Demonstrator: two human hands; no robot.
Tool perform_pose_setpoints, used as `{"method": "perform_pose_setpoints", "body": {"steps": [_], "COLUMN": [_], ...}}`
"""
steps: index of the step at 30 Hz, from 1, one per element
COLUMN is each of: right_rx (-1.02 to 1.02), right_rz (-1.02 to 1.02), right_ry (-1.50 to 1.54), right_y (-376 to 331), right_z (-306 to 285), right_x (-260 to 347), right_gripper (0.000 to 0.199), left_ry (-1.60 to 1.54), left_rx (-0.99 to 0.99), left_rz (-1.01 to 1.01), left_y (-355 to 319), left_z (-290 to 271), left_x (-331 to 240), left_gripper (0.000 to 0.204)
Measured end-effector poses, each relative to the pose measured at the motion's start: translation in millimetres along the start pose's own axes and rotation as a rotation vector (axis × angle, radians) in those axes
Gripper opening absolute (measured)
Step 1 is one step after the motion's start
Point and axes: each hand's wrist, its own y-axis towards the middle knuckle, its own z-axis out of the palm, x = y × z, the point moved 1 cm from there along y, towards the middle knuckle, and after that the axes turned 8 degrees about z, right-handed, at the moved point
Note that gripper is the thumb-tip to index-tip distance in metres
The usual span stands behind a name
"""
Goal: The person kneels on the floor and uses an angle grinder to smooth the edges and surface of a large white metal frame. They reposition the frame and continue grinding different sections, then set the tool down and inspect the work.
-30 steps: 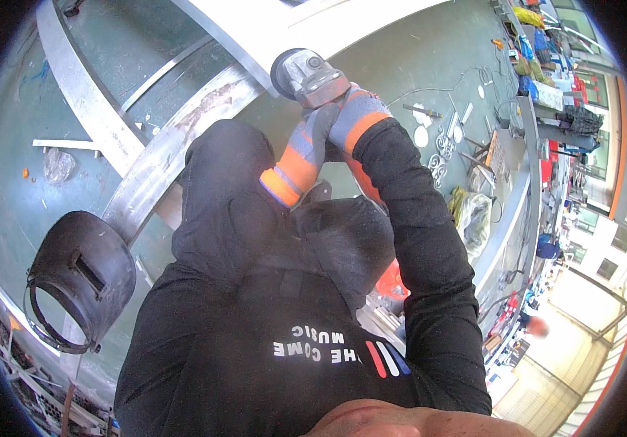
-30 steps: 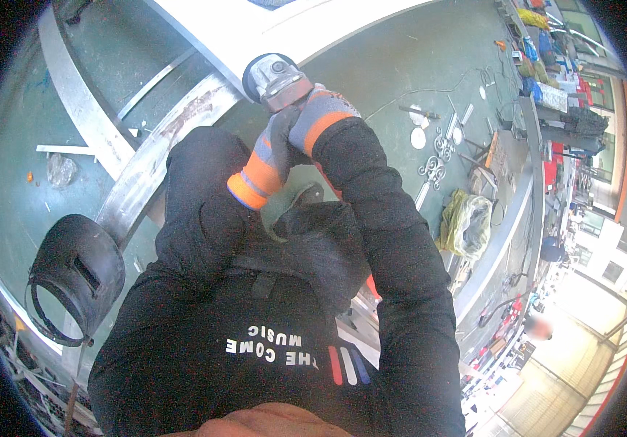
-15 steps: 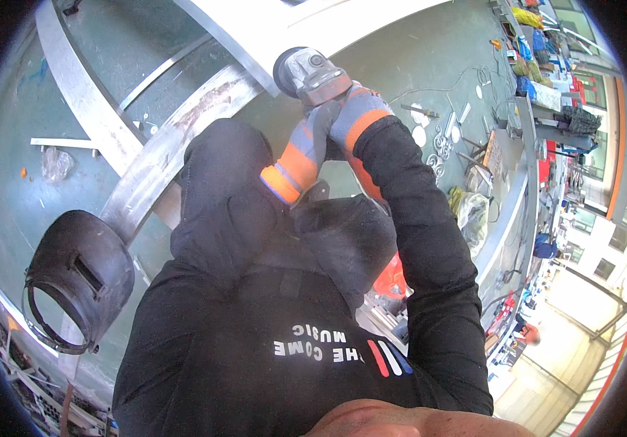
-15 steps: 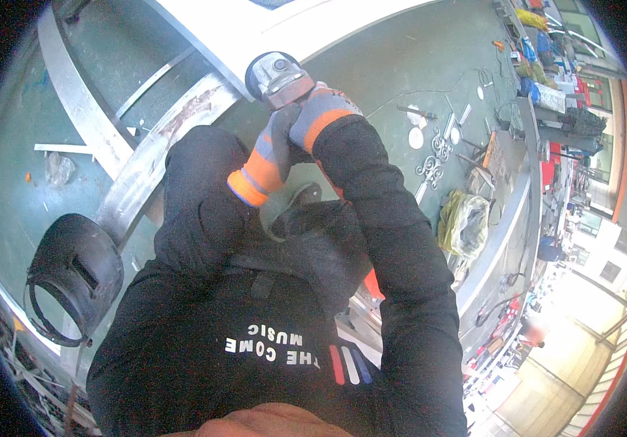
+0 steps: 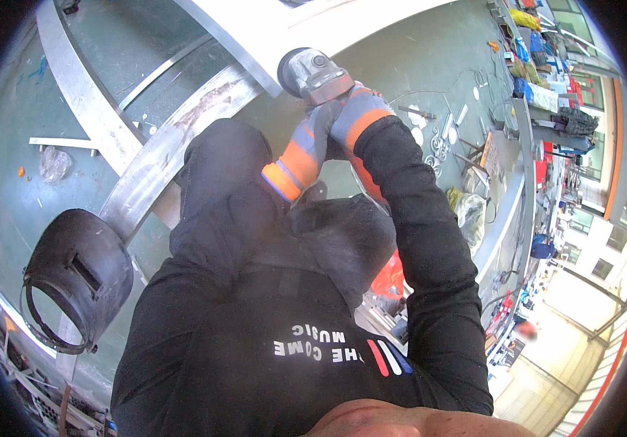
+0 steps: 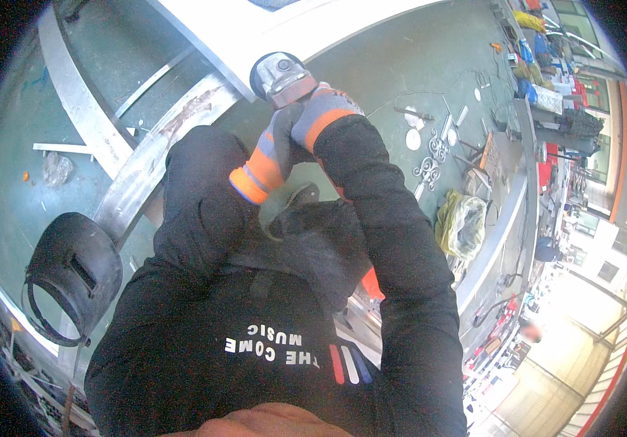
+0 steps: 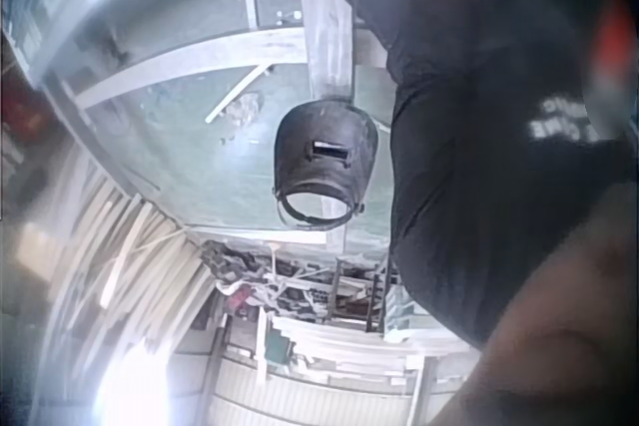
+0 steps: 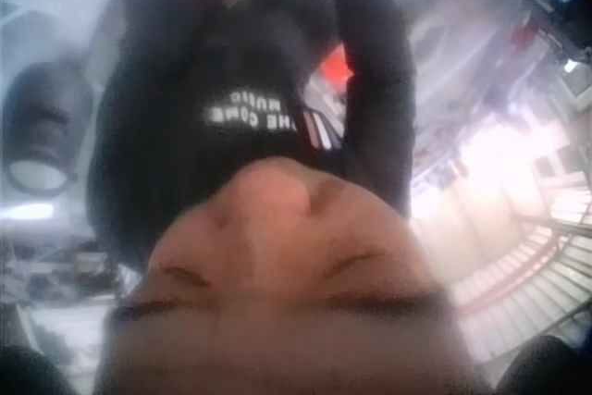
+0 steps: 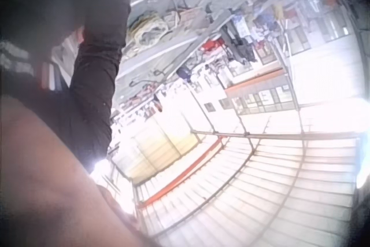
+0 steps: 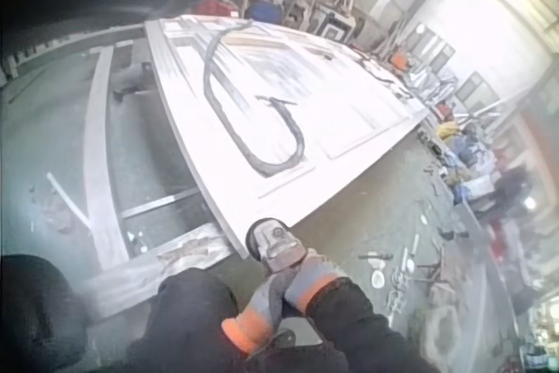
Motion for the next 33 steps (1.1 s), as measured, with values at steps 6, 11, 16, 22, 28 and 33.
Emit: {"method": "perform_pose_setpoints", "body": {"steps": [6, 11, 16, 22, 28, 33], "right_rx": [-0.079, -0.056, -0.039, 0.019, -0.045, -0.023], "right_rz": [0.072, 0.068, 0.060, 0.038, 0.043, -0.008], "right_ry": [0.056, -0.003, -0.030, -0.037, 0.044, -0.009], "right_y": [10, 12, 10, 9, 12, 7], "right_z": [13, 18, 14, 10, 22, 21], "right_x": [-12, -14, -14, -9, -16, -20], "right_gripper": [0.051, 0.051, 0.052, 0.054, 0.052, 0.055], "left_ry": [0.034, 0.027, 0.019, 0.070, 0.196, 0.105], "left_rx": [0.051, 0.041, 0.047, 0.095, 0.163, 0.077], "left_rz": [0.016, -0.002, -0.014, 0.041, 0.134, 0.047], "left_y": [2, 2, -1, 3, 8, 0], "left_z": [-6, -9, -2, -9, -19, -12], "left_x": [10, 16, 13, 19, 22, 23], "left_gripper": [0.052, 0.058, 0.060, 0.052, 0.045, 0.050]}}
